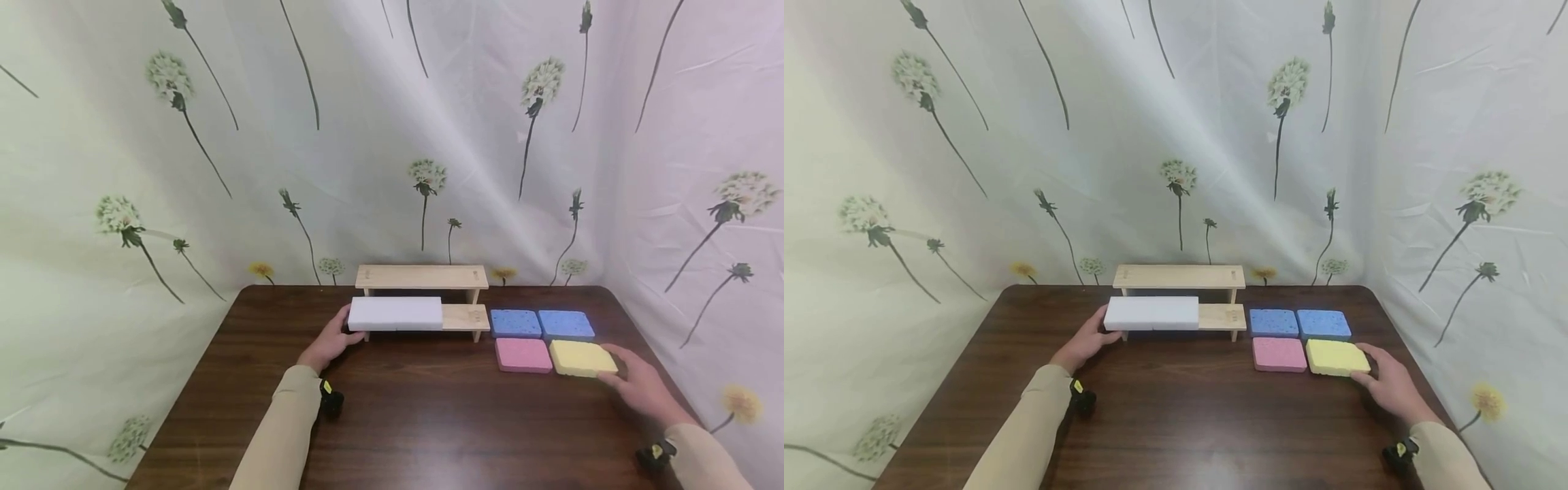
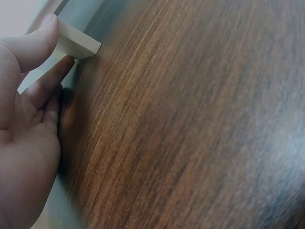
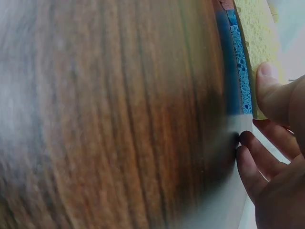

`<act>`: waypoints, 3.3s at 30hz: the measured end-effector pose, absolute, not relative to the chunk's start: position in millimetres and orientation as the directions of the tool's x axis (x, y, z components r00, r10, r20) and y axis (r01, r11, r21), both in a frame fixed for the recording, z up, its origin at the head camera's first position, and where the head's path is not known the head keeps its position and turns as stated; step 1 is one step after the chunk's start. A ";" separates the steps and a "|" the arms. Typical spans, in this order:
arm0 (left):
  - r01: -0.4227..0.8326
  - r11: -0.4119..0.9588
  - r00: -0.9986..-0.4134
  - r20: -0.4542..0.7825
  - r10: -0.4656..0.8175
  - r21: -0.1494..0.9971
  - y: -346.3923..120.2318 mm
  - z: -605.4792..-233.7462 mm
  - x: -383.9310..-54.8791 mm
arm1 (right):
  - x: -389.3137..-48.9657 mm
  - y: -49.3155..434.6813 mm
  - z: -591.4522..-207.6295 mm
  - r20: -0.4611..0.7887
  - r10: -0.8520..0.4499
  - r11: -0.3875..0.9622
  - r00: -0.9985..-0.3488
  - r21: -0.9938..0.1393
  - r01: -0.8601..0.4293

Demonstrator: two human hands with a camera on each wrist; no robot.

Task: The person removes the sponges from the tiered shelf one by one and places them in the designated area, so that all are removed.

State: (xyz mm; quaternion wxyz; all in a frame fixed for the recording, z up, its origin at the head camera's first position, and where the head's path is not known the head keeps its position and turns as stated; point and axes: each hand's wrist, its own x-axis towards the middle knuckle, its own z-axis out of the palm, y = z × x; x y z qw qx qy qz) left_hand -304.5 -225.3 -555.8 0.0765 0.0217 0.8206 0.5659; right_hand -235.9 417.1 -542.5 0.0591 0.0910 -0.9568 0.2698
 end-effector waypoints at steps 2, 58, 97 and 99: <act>-0.053 0.346 -0.987 -0.101 0.123 0.937 -224.6 -555.2 -304.1 | -235.7 417.5 -542.8 0.146 -0.144 0.837 -0.979 -0.510 -0.199; -0.051 0.371 -0.987 -0.104 0.124 0.927 -224.2 -554.8 -307.9 | -251.0 418.7 -537.8 0.065 -0.203 0.853 -0.977 -0.477 -0.209; -0.059 0.369 -0.988 -0.108 0.113 0.927 -226.0 -557.2 -306.5 | -275.9 310.1 -485.3 0.154 -0.271 0.764 -0.950 -0.565 -0.310; -0.058 0.368 -0.988 -0.106 0.111 0.928 -225.6 -556.5 -306.8 | -277.1 305.1 -485.1 0.146 -0.275 0.763 -0.950 -0.568 -0.308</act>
